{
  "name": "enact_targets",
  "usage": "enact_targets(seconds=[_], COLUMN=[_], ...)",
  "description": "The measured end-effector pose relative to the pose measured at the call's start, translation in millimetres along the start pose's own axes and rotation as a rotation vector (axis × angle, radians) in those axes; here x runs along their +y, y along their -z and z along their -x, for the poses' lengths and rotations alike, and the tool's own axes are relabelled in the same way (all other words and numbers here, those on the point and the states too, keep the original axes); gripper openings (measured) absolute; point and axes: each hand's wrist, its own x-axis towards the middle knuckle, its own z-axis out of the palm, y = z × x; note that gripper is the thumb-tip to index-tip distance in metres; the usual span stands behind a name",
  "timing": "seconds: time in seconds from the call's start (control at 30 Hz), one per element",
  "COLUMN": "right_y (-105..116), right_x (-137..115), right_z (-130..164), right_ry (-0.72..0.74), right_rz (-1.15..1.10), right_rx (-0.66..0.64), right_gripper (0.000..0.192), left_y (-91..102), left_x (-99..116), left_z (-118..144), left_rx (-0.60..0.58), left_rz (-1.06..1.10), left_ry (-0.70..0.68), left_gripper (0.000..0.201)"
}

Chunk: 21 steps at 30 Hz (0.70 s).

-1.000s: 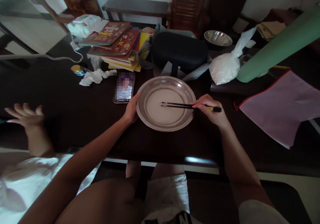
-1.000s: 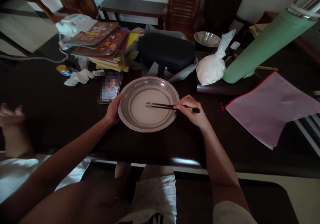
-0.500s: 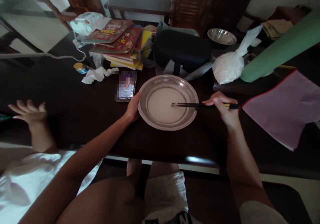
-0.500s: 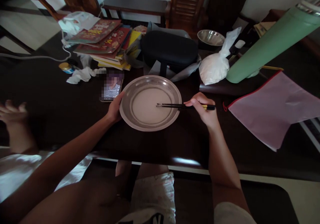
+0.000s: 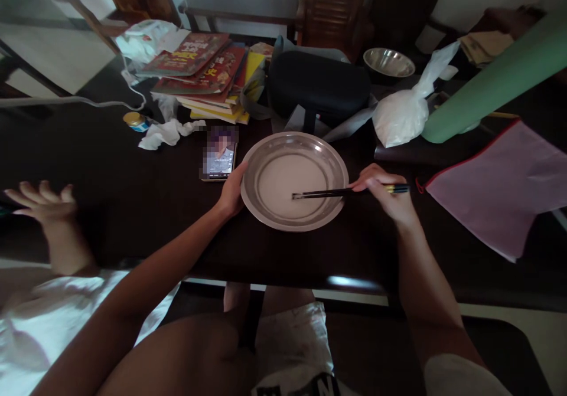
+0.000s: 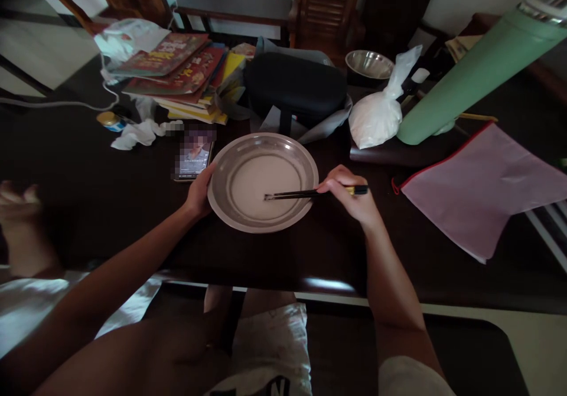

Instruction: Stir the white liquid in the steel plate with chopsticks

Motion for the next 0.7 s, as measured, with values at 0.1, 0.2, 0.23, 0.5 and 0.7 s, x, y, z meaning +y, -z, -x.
enact_targets(seconds=[0.1,0.2,0.23,0.5,0.7], right_y=[-3.3,0.6,2.0,-3.1,1.7], right_x=[0.7,-0.2,-0.9,-0.6,-0.6], right_z=[-0.3,0.8,1.3,0.1,1.3], right_ry=[0.023,-0.021,-0.039,0.002,-0.043], right_rz=[0.075,0.058,0.025,0.063,-0.052], right_rx=[-0.06,0.078,0.11,-0.024,0.054], right_gripper=[0.026,0.029,0.032,0.026,0.034], left_y=[-0.7,-1.3,-1.2,3.4,4.8], left_x=[0.3,0.3,0.2,-2.2,-4.3], left_z=[0.7,0.7,0.4,-2.5,-5.3], left_rx=[0.0,-0.004,-0.006,-0.053,-0.016], left_rz=[0.01,0.018,0.018,0.031,-0.004], left_ry=[-0.011,-0.025,-0.03,0.018,-0.013], left_gripper=[0.023,0.022,0.022,0.028,0.027])
